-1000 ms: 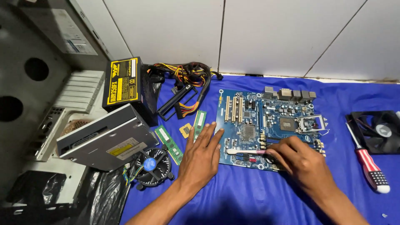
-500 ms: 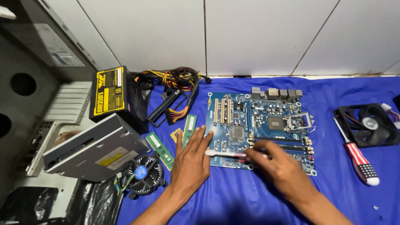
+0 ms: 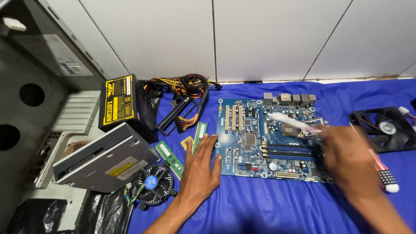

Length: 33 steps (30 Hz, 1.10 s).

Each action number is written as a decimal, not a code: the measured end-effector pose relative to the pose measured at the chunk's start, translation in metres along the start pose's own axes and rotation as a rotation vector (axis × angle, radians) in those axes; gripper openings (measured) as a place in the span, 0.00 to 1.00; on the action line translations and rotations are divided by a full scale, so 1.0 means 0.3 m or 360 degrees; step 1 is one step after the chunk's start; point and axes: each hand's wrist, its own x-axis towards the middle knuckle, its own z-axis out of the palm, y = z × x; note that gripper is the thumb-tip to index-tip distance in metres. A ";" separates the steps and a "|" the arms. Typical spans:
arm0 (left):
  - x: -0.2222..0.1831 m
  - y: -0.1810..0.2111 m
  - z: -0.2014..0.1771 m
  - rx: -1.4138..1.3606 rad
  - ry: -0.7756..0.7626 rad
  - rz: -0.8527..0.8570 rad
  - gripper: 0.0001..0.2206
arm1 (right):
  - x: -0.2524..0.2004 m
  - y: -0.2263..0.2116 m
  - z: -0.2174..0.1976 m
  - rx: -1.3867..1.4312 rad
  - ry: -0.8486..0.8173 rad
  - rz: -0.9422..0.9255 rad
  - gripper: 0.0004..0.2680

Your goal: Cleaning a computer motherboard using a cotton swab to remove dust from components and slots.

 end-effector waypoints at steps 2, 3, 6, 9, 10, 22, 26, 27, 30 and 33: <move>0.010 -0.003 -0.009 -0.0018 0.0009 -0.0004 0.23 | 0.007 0.023 -0.043 -0.0334 -0.0050 0.0264 0.14; 0.013 -0.002 -0.011 -0.0032 0.0014 -0.0006 0.23 | 0.008 0.036 -0.068 -0.0659 -0.0088 0.0533 0.22; 0.012 -0.027 -0.002 -0.0034 -0.0021 0.0007 0.25 | 0.026 0.021 -0.052 -0.0385 -0.0833 0.0936 0.21; 0.013 -0.038 -0.001 -0.0071 -0.0091 -0.0018 0.29 | 0.071 -0.074 -0.076 -0.0160 -0.0762 0.1053 0.20; 0.012 -0.037 -0.002 -0.0075 -0.0091 -0.0015 0.29 | 0.088 -0.081 -0.090 -0.0165 -0.0760 0.1055 0.20; 0.008 0.064 -0.111 -0.0564 -0.0515 -0.0525 0.56 | 0.064 -0.051 -0.049 0.0167 -0.0792 0.1316 0.15; 0.010 0.052 -0.099 -0.0547 -0.0460 -0.0395 0.60 | 0.011 -0.005 0.015 0.0237 -0.0253 0.0866 0.08; 0.007 0.047 -0.094 -0.0585 -0.0356 -0.0284 0.60 | 0.000 0.001 0.025 0.0291 -0.0059 0.0682 0.04; -0.002 0.027 -0.082 -0.0559 -0.0398 -0.0284 0.60 | 0.006 0.022 0.028 0.0299 -0.0013 0.0649 0.06; 0.009 0.038 -0.083 -0.0445 -0.0347 -0.0081 0.61 | -0.002 0.053 0.033 0.0272 -0.0014 0.0528 0.04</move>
